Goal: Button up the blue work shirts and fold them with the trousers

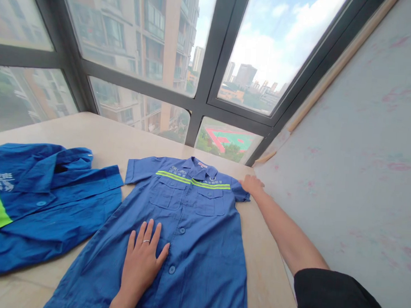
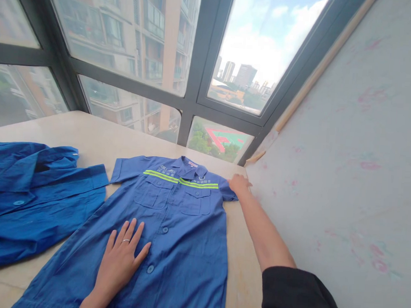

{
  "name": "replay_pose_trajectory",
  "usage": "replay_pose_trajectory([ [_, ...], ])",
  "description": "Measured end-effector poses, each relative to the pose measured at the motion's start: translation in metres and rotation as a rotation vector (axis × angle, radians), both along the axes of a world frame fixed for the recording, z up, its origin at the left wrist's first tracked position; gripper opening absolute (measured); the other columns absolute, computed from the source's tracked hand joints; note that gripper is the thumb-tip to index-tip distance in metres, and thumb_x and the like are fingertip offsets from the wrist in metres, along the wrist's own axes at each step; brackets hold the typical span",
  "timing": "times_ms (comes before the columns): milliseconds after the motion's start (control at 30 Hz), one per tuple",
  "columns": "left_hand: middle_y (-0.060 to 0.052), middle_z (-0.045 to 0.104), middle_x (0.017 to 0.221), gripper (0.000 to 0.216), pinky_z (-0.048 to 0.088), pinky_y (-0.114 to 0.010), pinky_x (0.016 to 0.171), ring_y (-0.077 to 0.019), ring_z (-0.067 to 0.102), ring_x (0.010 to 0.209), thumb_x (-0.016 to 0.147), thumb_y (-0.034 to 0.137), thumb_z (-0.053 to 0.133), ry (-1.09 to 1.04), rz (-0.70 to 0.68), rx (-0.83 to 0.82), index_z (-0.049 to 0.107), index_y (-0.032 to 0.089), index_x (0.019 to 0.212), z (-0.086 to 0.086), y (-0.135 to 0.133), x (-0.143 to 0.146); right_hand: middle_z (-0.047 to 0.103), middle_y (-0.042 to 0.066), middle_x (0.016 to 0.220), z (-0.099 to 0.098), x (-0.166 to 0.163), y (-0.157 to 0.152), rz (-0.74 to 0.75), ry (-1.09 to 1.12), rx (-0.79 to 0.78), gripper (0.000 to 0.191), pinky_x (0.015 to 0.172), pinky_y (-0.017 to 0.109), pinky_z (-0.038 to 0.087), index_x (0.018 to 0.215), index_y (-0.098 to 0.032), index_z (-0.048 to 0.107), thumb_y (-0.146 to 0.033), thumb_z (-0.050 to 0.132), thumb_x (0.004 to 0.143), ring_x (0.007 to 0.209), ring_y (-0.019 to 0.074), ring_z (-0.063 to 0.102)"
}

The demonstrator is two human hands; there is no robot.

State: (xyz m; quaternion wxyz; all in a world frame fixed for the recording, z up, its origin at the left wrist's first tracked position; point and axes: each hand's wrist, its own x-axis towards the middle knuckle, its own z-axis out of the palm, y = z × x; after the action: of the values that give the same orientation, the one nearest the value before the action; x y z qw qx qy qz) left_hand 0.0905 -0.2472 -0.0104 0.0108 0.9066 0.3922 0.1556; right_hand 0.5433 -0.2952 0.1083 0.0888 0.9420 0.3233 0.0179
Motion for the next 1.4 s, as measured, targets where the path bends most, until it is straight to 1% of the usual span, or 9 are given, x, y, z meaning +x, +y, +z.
replay_pose_trajectory([
  [133,-0.015,0.040,0.153,0.067,0.022,-0.056,0.116,-0.0347,0.032,0.143,0.088,0.052,0.046,0.030,-0.043,-0.058,0.049,0.016,0.144,0.001,0.000,-0.004,0.068,0.024,0.107,-0.030,-0.001,-0.039,-0.147,0.051,0.017,0.047,0.080,0.038,0.051,0.115,-0.007,0.062,-0.047,0.048,0.095,0.099,0.0303,0.067],
  [233,-0.014,0.038,0.154,0.068,0.016,-0.058,0.117,-0.0358,0.029,0.145,0.089,0.053,0.045,0.044,-0.008,-0.093,0.046,0.017,0.146,0.006,-0.006,-0.003,0.063,0.028,0.116,-0.049,-0.017,-0.056,-0.167,-0.002,0.068,0.046,0.086,0.043,0.049,0.122,-0.003,0.056,-0.039,0.041,0.098,0.110,0.0346,0.062],
  [367,-0.015,0.036,0.155,0.066,0.012,-0.062,0.116,-0.0394,0.026,0.145,0.089,0.050,0.046,0.053,0.079,-0.121,0.046,0.016,0.146,0.014,-0.023,-0.001,0.050,0.028,0.136,-0.064,-0.045,-0.059,-0.057,-0.084,0.158,0.047,0.101,0.046,0.040,0.135,-0.004,0.044,-0.031,0.038,0.098,0.129,0.0353,0.047],
  [500,-0.016,0.035,0.155,0.063,0.016,-0.062,0.115,-0.0401,0.027,0.145,0.091,0.047,0.046,0.077,0.119,-0.158,0.047,0.015,0.145,0.021,-0.039,-0.005,0.035,0.026,0.151,-0.075,-0.078,-0.045,0.199,-0.164,0.376,0.055,0.112,0.049,0.030,0.145,-0.003,0.033,-0.017,0.040,0.092,0.140,0.0340,0.033],
  [633,-0.020,0.042,0.150,0.057,0.025,-0.061,0.112,-0.0405,0.031,0.142,0.090,0.041,0.051,0.101,0.123,-0.220,0.053,0.012,0.139,0.035,-0.042,-0.003,0.044,0.024,0.146,-0.086,-0.134,-0.025,0.499,-0.019,0.577,0.062,0.112,0.047,0.036,0.148,-0.002,0.031,-0.011,0.039,0.087,0.137,0.0299,0.040],
  [767,-0.018,0.056,0.139,0.044,0.039,-0.046,0.108,-0.0318,0.048,0.132,0.093,0.032,0.048,-0.001,0.031,-0.288,0.061,0.012,0.131,0.050,-0.031,0.014,0.045,0.013,0.149,-0.093,-0.200,-0.008,0.985,0.226,0.471,0.073,0.115,0.044,0.035,0.150,-0.014,0.035,0.000,0.038,0.078,0.140,0.0219,0.038],
  [867,-0.014,0.063,0.131,0.037,0.046,-0.039,0.099,-0.0263,0.057,0.122,0.094,0.024,0.047,-0.061,-0.077,-0.352,0.063,0.015,0.126,0.051,-0.022,0.026,0.046,0.011,0.149,-0.092,-0.228,-0.001,1.193,0.300,0.277,0.071,0.118,0.050,0.027,0.143,-0.017,0.047,0.003,0.041,0.075,0.143,0.0228,0.034],
  [1167,-0.011,0.061,0.133,0.033,0.043,-0.044,0.098,-0.0267,0.053,0.123,0.093,0.023,0.051,-0.226,-0.089,-0.271,0.064,0.021,0.122,0.022,-0.029,0.022,0.066,0.009,0.109,-0.076,-0.212,-0.016,1.120,0.075,0.263,0.038,0.117,0.054,0.018,0.114,-0.022,0.066,-0.005,0.053,0.083,0.125,0.0256,0.050],
  [1400,-0.011,0.060,0.135,0.034,0.040,-0.042,0.101,-0.0262,0.051,0.125,0.093,0.027,0.052,-0.204,-0.131,-0.295,0.064,0.021,0.124,0.021,-0.027,0.018,0.064,0.011,0.121,-0.077,-0.190,-0.026,0.903,-0.038,0.318,0.026,0.111,0.055,0.022,0.109,-0.023,0.068,-0.016,0.058,0.087,0.124,0.0296,0.050],
])
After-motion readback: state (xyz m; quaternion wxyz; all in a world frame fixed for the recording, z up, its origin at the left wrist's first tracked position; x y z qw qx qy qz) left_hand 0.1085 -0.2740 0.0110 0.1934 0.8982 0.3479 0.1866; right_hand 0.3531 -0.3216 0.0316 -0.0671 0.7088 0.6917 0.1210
